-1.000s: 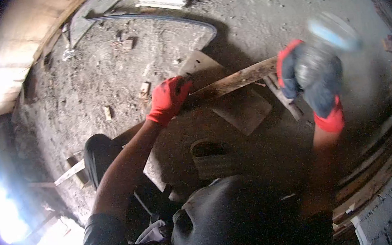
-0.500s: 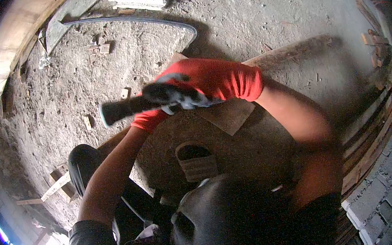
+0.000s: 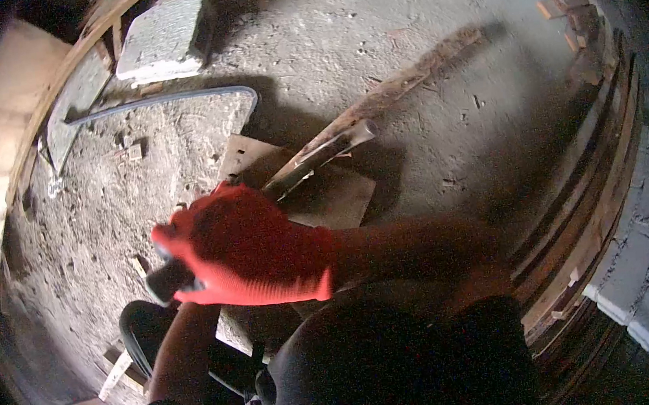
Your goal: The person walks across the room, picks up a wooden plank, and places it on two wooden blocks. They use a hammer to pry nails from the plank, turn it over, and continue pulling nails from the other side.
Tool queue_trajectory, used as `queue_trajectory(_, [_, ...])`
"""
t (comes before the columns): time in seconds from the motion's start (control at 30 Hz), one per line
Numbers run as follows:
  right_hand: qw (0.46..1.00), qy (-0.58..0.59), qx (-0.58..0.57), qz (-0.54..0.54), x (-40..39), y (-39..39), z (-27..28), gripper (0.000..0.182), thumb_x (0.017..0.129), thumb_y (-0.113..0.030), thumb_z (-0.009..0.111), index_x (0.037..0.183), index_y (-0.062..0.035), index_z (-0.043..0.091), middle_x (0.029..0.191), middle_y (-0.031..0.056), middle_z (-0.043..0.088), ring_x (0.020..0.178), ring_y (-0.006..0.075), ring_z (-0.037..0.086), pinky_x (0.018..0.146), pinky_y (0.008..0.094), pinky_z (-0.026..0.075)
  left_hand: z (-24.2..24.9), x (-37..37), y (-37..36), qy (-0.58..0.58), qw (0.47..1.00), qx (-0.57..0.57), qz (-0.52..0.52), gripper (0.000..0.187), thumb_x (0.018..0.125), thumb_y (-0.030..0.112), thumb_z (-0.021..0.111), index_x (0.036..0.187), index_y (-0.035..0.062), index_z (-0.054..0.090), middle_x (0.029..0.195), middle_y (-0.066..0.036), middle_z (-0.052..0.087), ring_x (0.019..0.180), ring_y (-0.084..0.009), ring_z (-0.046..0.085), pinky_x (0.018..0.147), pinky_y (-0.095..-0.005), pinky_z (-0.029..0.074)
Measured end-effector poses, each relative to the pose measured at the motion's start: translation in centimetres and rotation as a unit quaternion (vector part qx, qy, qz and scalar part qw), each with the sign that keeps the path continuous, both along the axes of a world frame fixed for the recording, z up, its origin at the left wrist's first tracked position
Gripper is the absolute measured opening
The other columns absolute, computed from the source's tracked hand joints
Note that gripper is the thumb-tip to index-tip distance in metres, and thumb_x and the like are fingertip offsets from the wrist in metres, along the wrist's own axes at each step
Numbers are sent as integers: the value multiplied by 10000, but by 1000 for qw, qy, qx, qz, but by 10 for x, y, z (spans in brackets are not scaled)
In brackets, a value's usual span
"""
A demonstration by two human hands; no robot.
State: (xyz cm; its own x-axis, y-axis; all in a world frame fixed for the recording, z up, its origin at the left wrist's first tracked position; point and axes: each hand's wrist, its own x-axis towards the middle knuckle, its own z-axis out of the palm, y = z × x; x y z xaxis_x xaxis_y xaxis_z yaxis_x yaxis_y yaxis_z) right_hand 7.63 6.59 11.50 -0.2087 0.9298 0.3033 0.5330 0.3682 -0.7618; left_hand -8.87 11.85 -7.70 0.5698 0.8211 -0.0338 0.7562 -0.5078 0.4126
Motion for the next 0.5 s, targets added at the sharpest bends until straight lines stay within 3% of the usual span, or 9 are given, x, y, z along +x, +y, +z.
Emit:
queue_trajectory(0.07, [995,-33,-35,86,9,0,-1,573,648,-355,796,1099,-97,555,1058,123,595,973,326,603,764,427,477,4,6,-3,-9,999,-8,32,288,891,362,578,1002,104,646,898,-141,653,830,-358,637,695,-458,505])
queue_trajectory(0.17, [994,41,-41,93,48,-7,9,580,602,-361,796,1068,-113,555,1017,84,587,963,288,606,744,420,479,13,12,-1,-2,998,-24,65,286,898,358,575,987,97,650,891,-148,655,821,-363,636,692,-461,502])
queue_trajectory(0.23, [977,-41,-6,209,69,-9,13,571,580,-391,769,1040,-125,562,970,57,574,924,261,606,728,405,476,13,17,1,17,997,-35,63,283,914,334,576,937,63,654,861,-171,655,793,-379,631,679,-465,491])
queue_trajectory(0.27, [978,-46,-4,201,75,-8,12,571,580,-391,769,1040,-125,562,970,57,574,924,261,606,728,405,476,5,13,1,11,997,-32,63,279,913,324,583,945,56,654,859,-172,655,793,-378,632,677,-461,492])
queue_trajectory(0.33, [975,22,-18,221,76,-8,11,536,598,-437,720,1005,-127,565,961,52,569,896,264,598,718,402,470,1,11,2,7,997,-33,63,272,911,310,590,959,51,654,860,-173,653,791,-377,632,676,-458,493])
queue_trajectory(0.47, [956,13,-78,283,80,2,21,457,671,-433,695,985,-126,573,937,54,572,865,267,598,720,401,467,14,13,3,29,996,-57,67,282,921,330,566,940,61,650,859,-164,651,789,-374,632,681,-457,497])
queue_trajectory(0.5, [951,48,-91,293,82,4,22,377,697,-395,687,896,-103,557,837,92,578,809,305,613,684,416,475,17,13,3,27,996,-57,66,281,921,333,563,923,64,645,856,-161,649,790,-372,632,682,-457,500])
